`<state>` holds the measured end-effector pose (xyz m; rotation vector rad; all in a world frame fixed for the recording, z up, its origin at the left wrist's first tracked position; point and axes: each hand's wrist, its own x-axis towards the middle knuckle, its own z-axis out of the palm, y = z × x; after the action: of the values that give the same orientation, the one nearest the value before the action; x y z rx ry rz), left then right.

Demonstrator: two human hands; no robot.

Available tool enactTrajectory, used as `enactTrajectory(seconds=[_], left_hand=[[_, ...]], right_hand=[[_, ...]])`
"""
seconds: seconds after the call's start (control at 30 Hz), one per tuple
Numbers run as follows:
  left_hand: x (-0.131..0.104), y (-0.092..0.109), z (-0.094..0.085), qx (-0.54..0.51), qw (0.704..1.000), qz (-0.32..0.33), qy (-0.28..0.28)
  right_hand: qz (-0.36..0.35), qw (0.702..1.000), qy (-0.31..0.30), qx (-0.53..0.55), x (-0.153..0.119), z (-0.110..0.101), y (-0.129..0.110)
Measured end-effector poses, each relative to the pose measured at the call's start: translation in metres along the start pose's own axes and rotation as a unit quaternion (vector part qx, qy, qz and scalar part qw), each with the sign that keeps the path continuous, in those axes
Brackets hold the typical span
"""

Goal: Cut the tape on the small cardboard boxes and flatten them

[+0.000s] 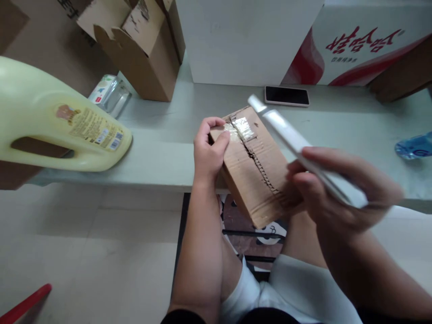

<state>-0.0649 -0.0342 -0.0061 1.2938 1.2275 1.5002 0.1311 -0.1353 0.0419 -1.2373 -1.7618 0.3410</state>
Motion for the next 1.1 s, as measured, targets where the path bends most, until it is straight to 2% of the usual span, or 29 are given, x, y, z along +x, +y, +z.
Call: enactTrajectory(seconds=[0.07, 0.2, 0.3, 0.47, 0.8, 1.1], left_hand=[[-0.001, 0.000, 0.000, 0.001, 1.000, 0.004, 0.001], [-0.001, -0.001, 0.001, 0.006, 1.000, 0.006, 0.002], [0.000, 0.000, 0.002, 0.011, 1.000, 0.003, 0.005], [-0.001, 0.002, 0.006, -0.001, 1.000, 0.003, 0.014], [0.001, -0.006, 0.005, -0.018, 0.999, 0.028, 0.016], [0.000, -0.008, 0.006, -0.023, 0.999, 0.031, 0.015]], right_hand=[[-0.013, 1.000, -0.010, -0.013, 0.015, 0.008, -0.011], [0.028, 0.995, -0.080, -0.050, 0.029, 0.015, -0.013], [0.042, 0.995, -0.081, -0.050, 0.030, 0.015, -0.011], [-0.014, 0.992, -0.118, -0.042, 0.031, 0.018, -0.016], [-0.048, 0.985, -0.078, -0.144, 0.025, 0.028, -0.021], [-0.023, 0.983, -0.105, -0.147, 0.031, 0.030, -0.020]])
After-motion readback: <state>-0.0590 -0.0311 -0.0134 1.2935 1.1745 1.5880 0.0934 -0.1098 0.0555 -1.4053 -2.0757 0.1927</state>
